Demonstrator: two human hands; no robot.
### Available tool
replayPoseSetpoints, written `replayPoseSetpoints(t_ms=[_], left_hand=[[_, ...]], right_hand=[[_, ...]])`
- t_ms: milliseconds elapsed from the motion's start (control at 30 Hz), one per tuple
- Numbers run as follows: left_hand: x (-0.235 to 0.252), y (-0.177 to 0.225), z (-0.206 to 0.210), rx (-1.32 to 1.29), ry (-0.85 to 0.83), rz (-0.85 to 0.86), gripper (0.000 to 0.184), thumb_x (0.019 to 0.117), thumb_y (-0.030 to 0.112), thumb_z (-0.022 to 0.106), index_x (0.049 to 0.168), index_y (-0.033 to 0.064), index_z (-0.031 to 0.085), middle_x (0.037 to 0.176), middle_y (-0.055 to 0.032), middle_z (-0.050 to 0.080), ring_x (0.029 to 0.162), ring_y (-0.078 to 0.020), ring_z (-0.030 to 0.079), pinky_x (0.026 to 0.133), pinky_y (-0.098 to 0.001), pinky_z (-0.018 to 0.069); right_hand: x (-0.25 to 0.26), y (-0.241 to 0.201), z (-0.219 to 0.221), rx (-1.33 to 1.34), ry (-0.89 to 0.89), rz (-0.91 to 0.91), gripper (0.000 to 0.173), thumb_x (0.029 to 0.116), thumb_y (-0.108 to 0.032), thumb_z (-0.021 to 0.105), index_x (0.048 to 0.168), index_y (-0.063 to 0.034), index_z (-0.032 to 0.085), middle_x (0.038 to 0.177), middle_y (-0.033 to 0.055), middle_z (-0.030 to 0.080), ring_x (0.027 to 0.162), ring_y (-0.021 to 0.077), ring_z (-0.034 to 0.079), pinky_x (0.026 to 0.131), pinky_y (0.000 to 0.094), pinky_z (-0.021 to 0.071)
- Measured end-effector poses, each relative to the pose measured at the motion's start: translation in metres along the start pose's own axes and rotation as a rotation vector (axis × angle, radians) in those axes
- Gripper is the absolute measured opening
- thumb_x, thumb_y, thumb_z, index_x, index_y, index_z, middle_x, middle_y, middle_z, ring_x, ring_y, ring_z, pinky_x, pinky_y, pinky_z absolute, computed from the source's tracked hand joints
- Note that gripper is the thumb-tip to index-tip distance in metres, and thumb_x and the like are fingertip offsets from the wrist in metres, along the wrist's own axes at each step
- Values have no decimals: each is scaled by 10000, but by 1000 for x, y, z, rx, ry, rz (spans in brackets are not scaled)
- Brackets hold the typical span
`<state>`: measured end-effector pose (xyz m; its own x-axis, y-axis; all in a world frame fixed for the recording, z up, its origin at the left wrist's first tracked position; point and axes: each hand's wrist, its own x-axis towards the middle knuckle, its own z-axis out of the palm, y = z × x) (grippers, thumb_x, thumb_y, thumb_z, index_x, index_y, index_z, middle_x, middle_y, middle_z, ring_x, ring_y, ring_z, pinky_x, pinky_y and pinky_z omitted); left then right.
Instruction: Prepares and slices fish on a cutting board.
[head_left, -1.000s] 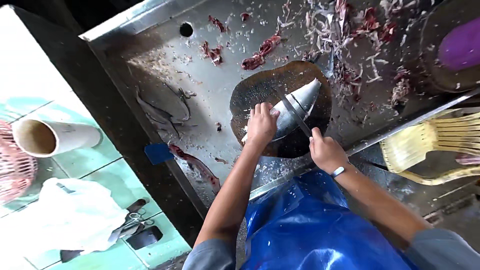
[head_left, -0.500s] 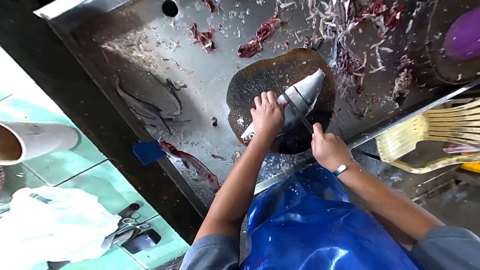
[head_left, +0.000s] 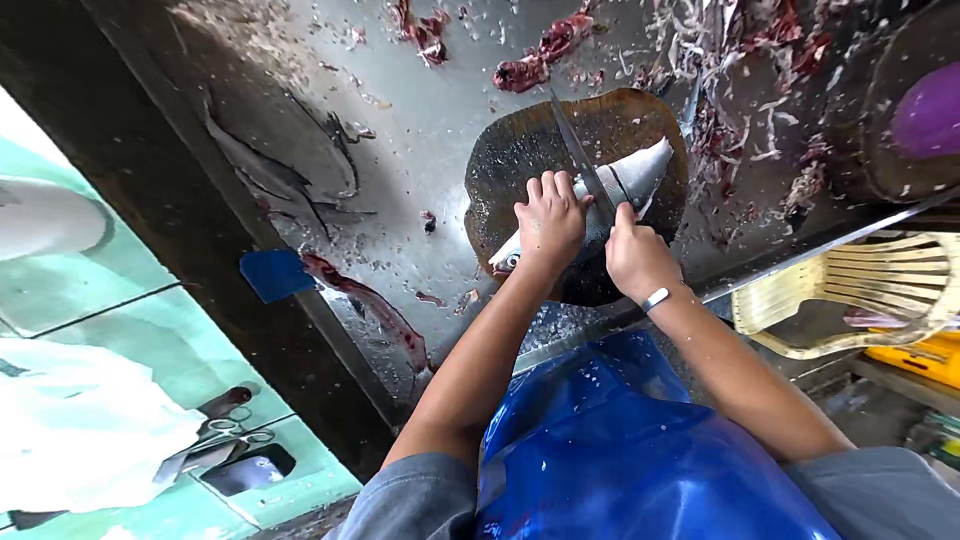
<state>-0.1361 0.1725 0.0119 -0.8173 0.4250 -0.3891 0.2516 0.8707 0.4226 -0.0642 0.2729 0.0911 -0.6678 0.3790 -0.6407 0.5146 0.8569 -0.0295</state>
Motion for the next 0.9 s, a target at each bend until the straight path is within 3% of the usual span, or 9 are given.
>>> replayPoseSetpoints(t_ms=[100,200,433,533,633,833,900], left_hand=[[-1,-2,1,-48,23,5,513,1068,516,435,1230,52,585,1242,-180,618,1227,-418,570,808,-588,516],[0,-3,-1,-56,14,26,509,1070,508,427,1235,53,583,1233,-182,614,1226,-418,566,804,-584,513],[3,-3,-2,-40,-4,16,514,1081,500,409,1261,46,570,1261,-176,602,1239,-410,562,807,-577,515],[-1,-2,1,-38,0,23,509,1073,513,421,1247,62,578,1241,-168,607,1229,-411,561,796,-573,514],[1,-4,-1,-36,4,34,514,1077,511,415,1254,57,579,1245,-177,606,1234,-421,557,793,-576,514],[1,-5,0,-65,-7,31,493,1084,500,408,1231,60,574,1250,-173,600,1233,-417,555,809,-577,507],[1,-5,-1,-69,-7,22,493,1081,506,412,1232,66,576,1253,-171,598,1237,-418,550,809,-578,509]], right_hand=[[-25,24,7,5,2,-36,348,1111,-275,373,1388,-70,419,803,213,661,750,441,710,588,604,566],[-52,38,-2,-66,-99,34,307,1111,-267,398,1347,-76,443,850,212,672,828,438,717,673,606,576],[10,-6,-1,-34,-8,13,365,1104,-244,373,1423,-71,406,936,223,703,908,435,732,721,603,581],[-22,21,6,-16,3,-18,368,1105,-274,384,1413,-74,400,831,213,668,762,432,714,609,605,572],[-52,33,-5,-96,-142,72,329,1113,-257,392,1389,-80,420,911,214,687,891,423,723,745,596,582],[5,-9,0,-54,-20,50,380,1101,-243,385,1438,-68,389,963,229,704,925,429,733,748,597,587],[3,-3,4,-31,19,17,378,1101,-259,393,1436,-84,387,915,222,694,848,423,731,687,597,586]])
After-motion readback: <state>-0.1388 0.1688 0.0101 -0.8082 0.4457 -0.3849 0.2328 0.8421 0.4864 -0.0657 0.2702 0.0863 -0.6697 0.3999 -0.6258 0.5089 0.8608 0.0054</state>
